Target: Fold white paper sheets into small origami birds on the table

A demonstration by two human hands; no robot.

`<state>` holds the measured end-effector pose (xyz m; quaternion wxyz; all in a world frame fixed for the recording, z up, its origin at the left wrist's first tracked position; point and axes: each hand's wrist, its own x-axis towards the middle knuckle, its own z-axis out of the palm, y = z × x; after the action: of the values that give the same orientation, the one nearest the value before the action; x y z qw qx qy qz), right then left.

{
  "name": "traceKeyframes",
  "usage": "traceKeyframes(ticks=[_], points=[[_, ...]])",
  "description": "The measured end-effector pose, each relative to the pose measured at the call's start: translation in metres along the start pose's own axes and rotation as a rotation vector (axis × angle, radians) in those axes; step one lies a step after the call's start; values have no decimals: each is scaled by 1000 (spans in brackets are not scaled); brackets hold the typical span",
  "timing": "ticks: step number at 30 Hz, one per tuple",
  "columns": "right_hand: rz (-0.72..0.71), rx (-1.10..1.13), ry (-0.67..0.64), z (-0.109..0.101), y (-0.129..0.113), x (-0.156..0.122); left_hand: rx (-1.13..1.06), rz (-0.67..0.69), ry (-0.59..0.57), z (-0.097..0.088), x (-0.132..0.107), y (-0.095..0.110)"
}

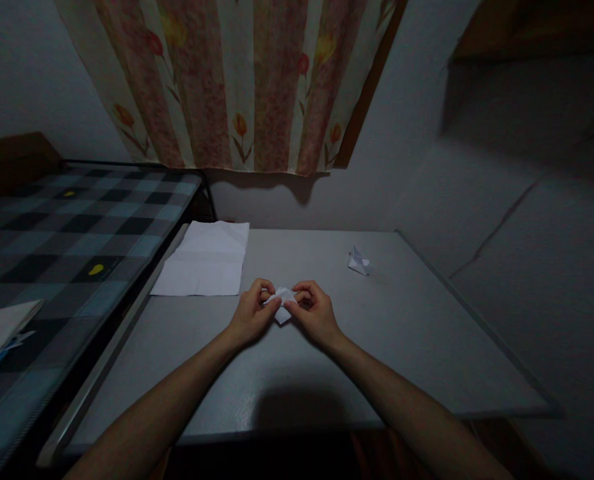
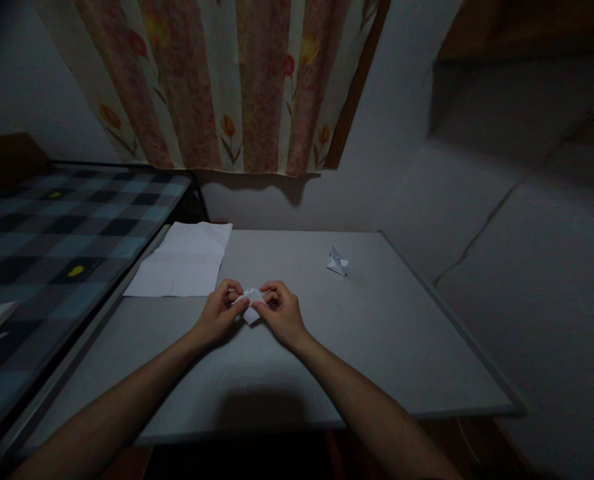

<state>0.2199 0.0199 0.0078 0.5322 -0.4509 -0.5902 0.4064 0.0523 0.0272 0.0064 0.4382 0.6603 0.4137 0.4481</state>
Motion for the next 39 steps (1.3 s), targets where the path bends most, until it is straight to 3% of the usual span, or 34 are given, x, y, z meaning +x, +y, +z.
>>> traceKeyframes(ticks=[3, 5, 9, 12, 15, 19, 23, 33, 39], points=[[13, -36, -4, -3, 2, 1, -29, 1, -70, 0, 0, -2], [-36, -118, -3, -7, 5, 3, 76, 45, -105, -4, 1, -4], [-300, -358, -52, -14, 13, 7, 441, 334, -119, -12, 7, -12], [-359, -557, -136, -17, 17, 9, 693, 463, -163, -14, 9, -17], [-288, -648, -218, -18, 16, 9, 846, 447, -232, -14, 8, -17], [-163, -622, -260, -18, 13, 10, 830, 398, -282, -14, 8, -12], [-88, -595, -185, -17, 14, 14, 710, 294, -206, -11, 13, -14], [25, -547, -141, -13, 22, 16, 542, 89, -74, -3, 16, -21], [-129, -659, -187, -14, 13, 13, 610, 108, -103, -6, 19, -19]])
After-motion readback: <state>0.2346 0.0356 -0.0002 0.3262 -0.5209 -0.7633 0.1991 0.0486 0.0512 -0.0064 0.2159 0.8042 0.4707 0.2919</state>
